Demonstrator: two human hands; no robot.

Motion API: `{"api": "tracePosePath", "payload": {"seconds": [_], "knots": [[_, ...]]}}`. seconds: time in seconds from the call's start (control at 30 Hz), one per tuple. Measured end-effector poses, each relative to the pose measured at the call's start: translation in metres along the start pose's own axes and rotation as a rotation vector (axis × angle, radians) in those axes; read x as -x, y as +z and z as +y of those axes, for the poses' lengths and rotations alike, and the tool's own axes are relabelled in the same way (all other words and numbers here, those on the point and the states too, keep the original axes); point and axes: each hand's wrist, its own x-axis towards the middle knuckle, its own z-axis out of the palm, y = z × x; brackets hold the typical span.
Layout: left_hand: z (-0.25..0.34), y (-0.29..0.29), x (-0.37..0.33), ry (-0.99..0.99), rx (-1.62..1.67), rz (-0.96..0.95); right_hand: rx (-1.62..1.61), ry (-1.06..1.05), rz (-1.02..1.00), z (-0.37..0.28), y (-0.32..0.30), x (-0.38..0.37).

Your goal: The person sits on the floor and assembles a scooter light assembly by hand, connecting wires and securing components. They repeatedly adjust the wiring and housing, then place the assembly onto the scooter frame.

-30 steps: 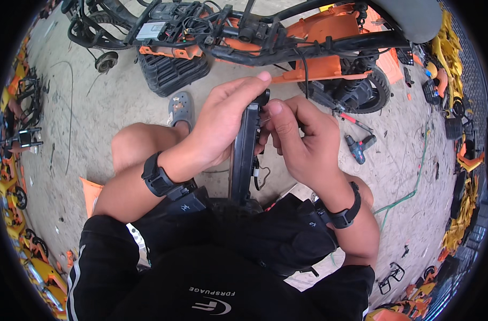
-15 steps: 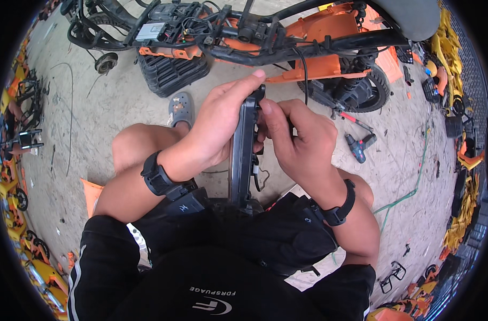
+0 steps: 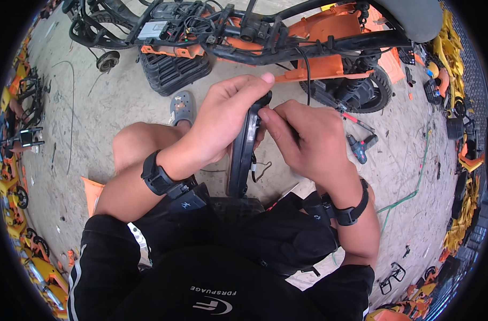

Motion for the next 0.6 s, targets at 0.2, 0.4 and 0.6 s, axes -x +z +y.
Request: {"api": "tracePosePath", "payload": {"seconds": [0.2, 0.4, 0.6], "knots": [[-0.002, 0.001, 0.0, 0.092, -0.068, -0.014, -0.048, 0.005, -0.07, 0.0, -0.006, 0.001], [0.001, 0.0, 0.002, 0.141, -0.162, -0.067, -0.161, 0.116, -0.158, 0.0, -0.011, 0.002], [0.002, 0.001, 0.004, 0.117, -0.136, -0.094, -0.362, 0.297, -0.232, -0.001, -0.011, 0.002]]}}
